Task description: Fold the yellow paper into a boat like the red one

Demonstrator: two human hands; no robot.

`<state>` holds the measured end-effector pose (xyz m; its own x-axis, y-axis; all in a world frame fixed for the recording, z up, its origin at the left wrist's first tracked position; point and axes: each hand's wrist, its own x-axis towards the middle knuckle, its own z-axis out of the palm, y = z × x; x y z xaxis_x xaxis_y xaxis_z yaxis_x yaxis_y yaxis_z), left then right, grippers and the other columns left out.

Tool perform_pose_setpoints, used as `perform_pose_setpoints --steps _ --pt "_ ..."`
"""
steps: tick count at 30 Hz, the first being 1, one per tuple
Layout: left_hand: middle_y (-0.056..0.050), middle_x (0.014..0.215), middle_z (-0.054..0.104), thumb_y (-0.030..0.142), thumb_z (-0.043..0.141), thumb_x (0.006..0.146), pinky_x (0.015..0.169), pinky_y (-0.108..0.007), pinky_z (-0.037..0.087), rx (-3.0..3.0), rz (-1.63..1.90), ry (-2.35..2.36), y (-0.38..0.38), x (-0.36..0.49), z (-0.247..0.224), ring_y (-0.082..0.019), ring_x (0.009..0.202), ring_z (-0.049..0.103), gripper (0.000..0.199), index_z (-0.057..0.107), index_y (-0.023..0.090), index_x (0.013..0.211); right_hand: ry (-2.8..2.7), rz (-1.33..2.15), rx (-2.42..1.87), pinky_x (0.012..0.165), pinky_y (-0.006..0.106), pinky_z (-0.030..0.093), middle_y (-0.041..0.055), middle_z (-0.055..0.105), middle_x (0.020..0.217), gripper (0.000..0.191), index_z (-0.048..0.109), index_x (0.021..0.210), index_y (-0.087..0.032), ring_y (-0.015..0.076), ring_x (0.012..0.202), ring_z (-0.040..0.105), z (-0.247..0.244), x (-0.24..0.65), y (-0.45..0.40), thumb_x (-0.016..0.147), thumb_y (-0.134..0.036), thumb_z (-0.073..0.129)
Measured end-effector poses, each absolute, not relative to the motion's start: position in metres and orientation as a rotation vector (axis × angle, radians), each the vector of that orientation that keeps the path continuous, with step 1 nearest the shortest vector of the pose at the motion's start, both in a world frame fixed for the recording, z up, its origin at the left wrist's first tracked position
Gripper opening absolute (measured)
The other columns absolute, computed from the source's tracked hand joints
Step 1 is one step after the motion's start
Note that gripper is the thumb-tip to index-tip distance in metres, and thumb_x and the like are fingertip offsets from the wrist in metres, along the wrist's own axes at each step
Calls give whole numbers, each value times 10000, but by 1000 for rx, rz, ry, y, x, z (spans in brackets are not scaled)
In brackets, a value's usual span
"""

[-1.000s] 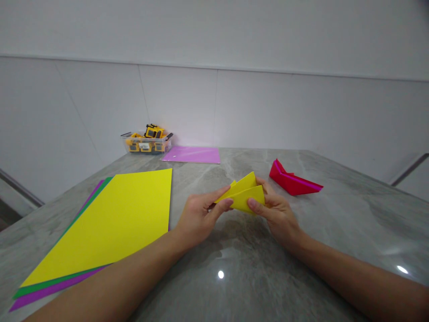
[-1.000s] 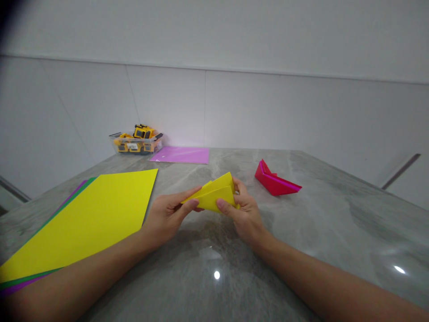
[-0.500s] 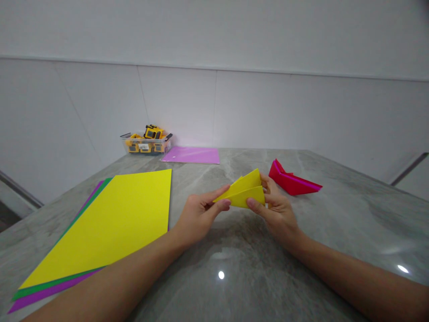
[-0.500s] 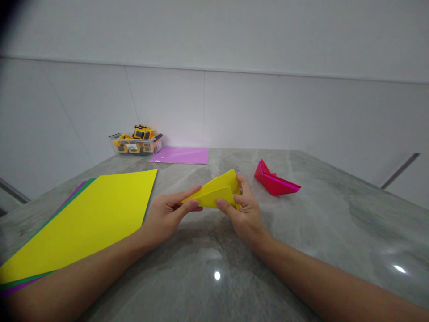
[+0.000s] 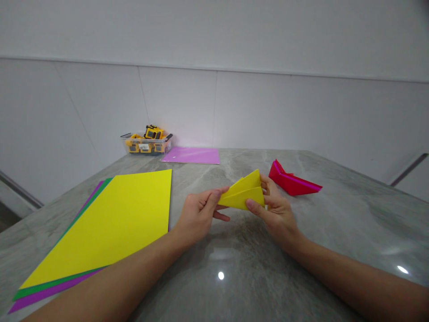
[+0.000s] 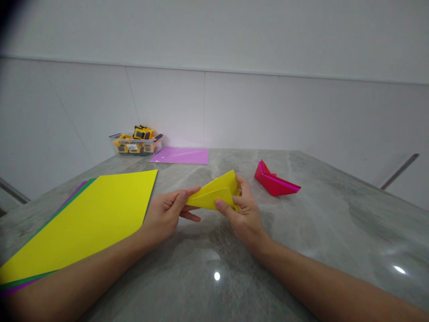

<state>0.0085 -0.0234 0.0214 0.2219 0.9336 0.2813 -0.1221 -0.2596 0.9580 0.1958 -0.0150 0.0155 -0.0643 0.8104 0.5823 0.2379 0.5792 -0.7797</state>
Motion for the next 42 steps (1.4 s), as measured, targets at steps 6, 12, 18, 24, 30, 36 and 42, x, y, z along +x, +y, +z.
perform_pose_setpoints --steps 6,12,18,24,30,36,42 --pt "-124 1063 692 474 581 822 685 -337 615 1361 1216 727 -23 7 23 -253 900 675 493 648 97 1132 -1588 584 -904 985 450 351 66 445 1257 203 737 714 -211 285 1104 477 16 197 -14 762 -397 671" --pt "-58 1088 691 314 656 792 757 -333 608 1431 1199 786 -23 8 20 -214 913 670 385 646 168 1148 -1596 585 -905 988 443 358 71 466 1225 221 733 706 -206 280 1088 484 16 198 -14 763 -409 667" --pt "-68 1089 689 308 622 818 745 -337 611 1424 1225 756 -25 8 22 -232 953 658 355 652 159 1139 -1612 556 -905 992 453 352 76 455 1237 230 735 725 -204 277 1089 478 15 198 -14 771 -417 662" --pt "-114 1115 673 368 570 856 727 -344 612 1386 1250 711 -26 8 24 -274 1002 643 398 636 118 1159 -1616 513 -903 989 429 355 84 444 1237 237 736 734 -191 263 1083 483 15 197 -14 775 -414 662" --pt "-147 1098 675 415 562 858 666 -331 617 1261 1302 691 -27 11 24 -282 966 659 434 632 73 1115 -1621 490 -901 976 416 362 84 425 1257 213 734 754 -196 259 1093 476 16 195 -17 792 -388 650" --pt "-162 1037 695 511 550 833 672 -360 613 1169 1264 666 -23 11 23 -294 949 664 555 610 74 1170 -1607 490 -924 988 433 358 72 449 1242 227 733 747 -206 273 1097 480 15 198 -15 784 -413 647" --pt "-61 1033 710 316 695 754 750 -348 610 1377 1204 809 -25 10 25 -221 872 683 420 652 157 1139 -1642 474 -961 971 440 372 72 454 1224 224 729 751 -210 277 1078 493 15 200 -14 797 -405 630"
